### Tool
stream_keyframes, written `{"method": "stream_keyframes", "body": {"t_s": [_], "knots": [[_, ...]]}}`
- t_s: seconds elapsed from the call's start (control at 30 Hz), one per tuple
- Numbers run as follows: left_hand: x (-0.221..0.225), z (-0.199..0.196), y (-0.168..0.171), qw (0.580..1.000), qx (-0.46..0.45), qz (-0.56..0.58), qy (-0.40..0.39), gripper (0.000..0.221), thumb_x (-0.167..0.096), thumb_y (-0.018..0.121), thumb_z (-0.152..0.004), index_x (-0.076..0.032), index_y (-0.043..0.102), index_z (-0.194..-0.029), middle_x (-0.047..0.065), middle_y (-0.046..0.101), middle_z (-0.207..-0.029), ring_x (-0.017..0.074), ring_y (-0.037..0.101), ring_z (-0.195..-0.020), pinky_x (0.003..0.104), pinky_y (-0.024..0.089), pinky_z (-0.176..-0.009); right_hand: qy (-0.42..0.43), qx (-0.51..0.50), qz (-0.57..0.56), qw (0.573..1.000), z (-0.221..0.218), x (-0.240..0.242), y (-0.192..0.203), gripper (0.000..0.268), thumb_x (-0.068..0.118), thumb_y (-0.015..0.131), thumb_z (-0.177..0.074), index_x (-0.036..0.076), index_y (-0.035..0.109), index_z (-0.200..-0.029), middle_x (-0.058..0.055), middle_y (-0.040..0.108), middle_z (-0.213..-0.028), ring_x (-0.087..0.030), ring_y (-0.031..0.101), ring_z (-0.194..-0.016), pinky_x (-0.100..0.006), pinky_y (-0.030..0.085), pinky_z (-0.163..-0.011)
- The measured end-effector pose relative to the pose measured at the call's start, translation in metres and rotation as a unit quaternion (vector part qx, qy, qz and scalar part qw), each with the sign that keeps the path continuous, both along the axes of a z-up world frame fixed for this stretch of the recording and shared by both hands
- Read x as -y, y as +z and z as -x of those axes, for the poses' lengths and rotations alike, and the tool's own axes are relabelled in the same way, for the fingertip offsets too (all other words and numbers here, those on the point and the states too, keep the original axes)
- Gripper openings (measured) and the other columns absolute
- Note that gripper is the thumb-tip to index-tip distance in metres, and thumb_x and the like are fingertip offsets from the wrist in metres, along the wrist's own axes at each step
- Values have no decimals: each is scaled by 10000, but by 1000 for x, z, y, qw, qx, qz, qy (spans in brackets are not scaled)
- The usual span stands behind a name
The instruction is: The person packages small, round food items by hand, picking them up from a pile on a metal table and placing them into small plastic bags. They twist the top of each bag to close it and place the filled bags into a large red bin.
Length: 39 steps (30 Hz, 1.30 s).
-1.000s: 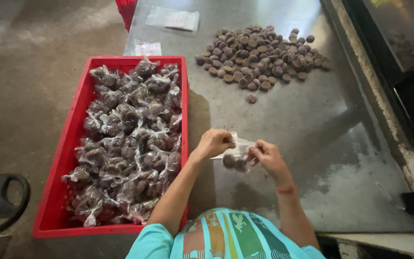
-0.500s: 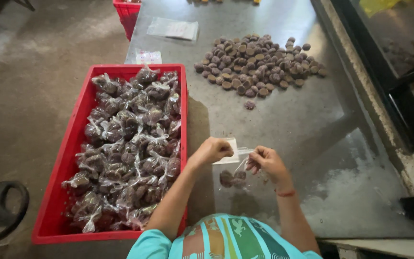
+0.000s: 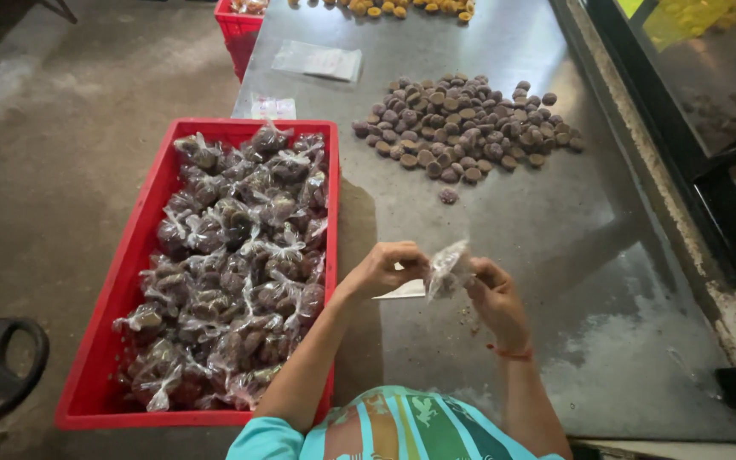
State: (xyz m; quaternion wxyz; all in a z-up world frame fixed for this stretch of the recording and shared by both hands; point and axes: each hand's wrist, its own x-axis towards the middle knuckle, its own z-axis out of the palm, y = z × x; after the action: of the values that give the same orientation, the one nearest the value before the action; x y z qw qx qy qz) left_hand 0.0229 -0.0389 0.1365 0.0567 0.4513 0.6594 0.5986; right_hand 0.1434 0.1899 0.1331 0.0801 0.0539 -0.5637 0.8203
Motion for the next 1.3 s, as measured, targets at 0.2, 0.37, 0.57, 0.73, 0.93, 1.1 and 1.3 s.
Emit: {"method": "stream_keyframes", "body": {"t_s": [0.2,0.37,0.57,0.73,0.93,1.1,1.3], "knots": [[-13,-10,9,996,73,-25,-36,288,-64,768,-862,-87,726,-1147,49,753,-1008,129,712,-902,296,597,-805,65,-61,8,996,-6,1,3,21,49,694,-975,43,713,-968,-37,714,-1064,-130,638,-1022,-288,509,-925],[-13,-15,4,992,-114,28,52,201,-95,759,-893,-103,760,-1094,88,719,-968,229,733,-848,340,594,-738,65,-39,-95,993,-13,2,32,23,42,704,-959,29,721,-951,-41,722,-1016,-136,653,-990,-288,522,-903],[-32,-16,-42,923,-155,211,283,144,-228,722,-941,-90,766,-936,121,705,-892,310,684,-796,433,529,-686,-116,65,-394,909,3,13,23,108,96,733,-912,28,726,-996,-68,753,-897,-126,695,-815,-277,539,-764],[-50,10,-103,951,292,61,77,232,-194,650,-980,-6,775,-927,75,723,-787,149,660,-721,315,519,-671,-100,-69,-519,846,7,19,5,127,68,751,-859,44,730,-982,-107,716,-916,-232,676,-815,-335,527,-737],[-51,2,-108,941,323,99,-21,304,-231,648,-998,52,752,-956,58,733,-779,118,685,-707,297,550,-660,-46,-152,-553,818,4,23,9,138,8,718,-842,64,728,-967,-89,709,-879,-288,635,-880,-386,521,-813],[-46,-6,-86,949,252,173,-77,284,-192,609,-984,30,733,-1110,74,732,-809,144,671,-706,326,551,-657,-88,-71,-433,894,6,18,2,175,-38,621,-867,31,705,-1005,-85,680,-1034,-167,700,-875,-290,580,-765],[-38,-26,-38,985,63,157,17,234,-220,703,-955,-38,730,-1099,98,747,-900,215,713,-800,359,566,-726,-82,17,-308,948,10,14,-5,182,-13,541,-982,11,699,-1070,-12,726,-1215,-82,655,-881,-245,543,-789]]}}
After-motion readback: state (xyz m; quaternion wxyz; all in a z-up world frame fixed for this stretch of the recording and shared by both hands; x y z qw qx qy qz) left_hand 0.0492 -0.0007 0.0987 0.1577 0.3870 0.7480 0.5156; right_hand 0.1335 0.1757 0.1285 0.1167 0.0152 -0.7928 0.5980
